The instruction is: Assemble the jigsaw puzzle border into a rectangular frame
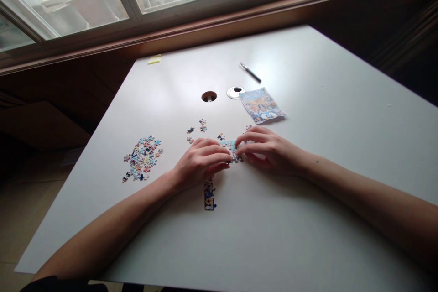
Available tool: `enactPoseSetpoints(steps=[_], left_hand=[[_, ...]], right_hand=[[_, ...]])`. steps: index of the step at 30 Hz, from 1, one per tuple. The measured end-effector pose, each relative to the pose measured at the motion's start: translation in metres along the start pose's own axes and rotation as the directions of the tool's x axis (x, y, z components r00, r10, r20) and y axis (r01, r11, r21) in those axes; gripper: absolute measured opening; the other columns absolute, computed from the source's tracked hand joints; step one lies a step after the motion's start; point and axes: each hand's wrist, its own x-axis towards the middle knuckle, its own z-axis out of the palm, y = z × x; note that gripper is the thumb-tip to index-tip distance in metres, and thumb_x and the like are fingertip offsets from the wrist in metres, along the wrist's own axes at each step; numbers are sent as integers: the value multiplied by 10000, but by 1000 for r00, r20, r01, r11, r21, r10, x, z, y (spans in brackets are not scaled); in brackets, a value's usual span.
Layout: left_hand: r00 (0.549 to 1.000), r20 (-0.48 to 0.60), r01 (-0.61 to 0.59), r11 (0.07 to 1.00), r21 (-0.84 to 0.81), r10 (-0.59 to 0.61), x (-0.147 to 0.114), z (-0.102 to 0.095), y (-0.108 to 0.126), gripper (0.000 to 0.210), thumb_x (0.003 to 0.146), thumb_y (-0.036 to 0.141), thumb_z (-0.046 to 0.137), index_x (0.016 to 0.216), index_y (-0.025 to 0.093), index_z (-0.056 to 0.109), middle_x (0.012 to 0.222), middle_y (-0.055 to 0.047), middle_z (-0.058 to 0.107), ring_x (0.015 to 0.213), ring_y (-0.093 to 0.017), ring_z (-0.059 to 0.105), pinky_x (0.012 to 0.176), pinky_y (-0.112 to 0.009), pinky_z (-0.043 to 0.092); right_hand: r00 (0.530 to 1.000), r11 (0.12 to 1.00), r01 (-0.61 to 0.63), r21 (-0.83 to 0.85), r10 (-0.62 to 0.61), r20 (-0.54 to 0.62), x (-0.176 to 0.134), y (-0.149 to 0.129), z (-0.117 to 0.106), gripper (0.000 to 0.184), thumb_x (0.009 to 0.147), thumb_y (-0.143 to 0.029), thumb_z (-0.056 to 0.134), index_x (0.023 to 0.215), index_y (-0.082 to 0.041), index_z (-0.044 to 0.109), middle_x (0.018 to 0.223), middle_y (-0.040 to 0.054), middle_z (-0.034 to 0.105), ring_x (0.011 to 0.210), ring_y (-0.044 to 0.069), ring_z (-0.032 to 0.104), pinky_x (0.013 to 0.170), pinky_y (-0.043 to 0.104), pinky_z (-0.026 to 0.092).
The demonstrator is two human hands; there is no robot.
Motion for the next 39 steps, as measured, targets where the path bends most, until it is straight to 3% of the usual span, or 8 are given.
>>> enactPoseSetpoints(steps=[4, 10, 15, 19, 30, 39], left_hand=[[997, -41, -60, 998, -29, 59, 0, -1, 1, 123, 956, 296, 684, 1059, 229, 689, 1012, -16, 789, 936, -162, 697, 861, -315, 517], [997, 4, -79, 997, -20, 79, 0, -4, 5, 73, 972, 260, 655, 952, 189, 649, 817, -18, 728, 809, -151, 671, 793, -301, 503], [997, 20, -79, 996, -32, 80, -4, -2, 2, 64, 983, 237, 625, 1019, 218, 675, 891, -27, 748, 879, -161, 668, 820, -301, 519], [996, 1, -87, 996, -34, 87, -6, 1, 0, 172, 966, 179, 625, 1120, 237, 678, 1018, -33, 775, 967, -172, 685, 860, -318, 537], [991, -25, -129, 992, 1, 129, -2, 3, 1, 199, 889, 164, 714, 1071, 229, 668, 979, -1, 782, 915, -152, 679, 815, -300, 526], [992, 43, -116, 993, 12, 115, 0, 1, 4, 124, 927, 190, 671, 1047, 223, 662, 1018, -25, 770, 948, -167, 659, 860, -319, 508]], right_hand=[[1000, 1000, -3, 3, 3, 4, 0, 1, 1, 222, 891, -125, 621, 1036, -265, 714, 1096, 60, 719, 965, 207, 592, 848, 377, 511], [1000, 1000, -1, 5, 1, 6, 1, 0, 0, 223, 880, -112, 621, 1017, -260, 715, 1095, 61, 717, 955, 205, 586, 849, 373, 509], [1000, 1000, -2, 5, 2, 3, 1, 1, 0, 194, 891, -142, 627, 1009, -267, 717, 1097, 59, 721, 949, 202, 589, 847, 371, 511], [1000, 1000, 2, -3, -2, -3, 1, 1, 0, 203, 894, -134, 617, 1014, -266, 715, 1090, 59, 723, 943, 202, 586, 845, 374, 513], [1000, 1000, 8, -8, -8, -1, 1, 0, 0, 230, 881, -98, 611, 1014, -257, 709, 1097, 56, 721, 948, 206, 572, 850, 379, 510], [1000, 1000, 0, 3, 0, -1, 0, 0, 0, 216, 884, -109, 618, 1010, -255, 712, 1097, 59, 720, 947, 203, 575, 852, 372, 502]])
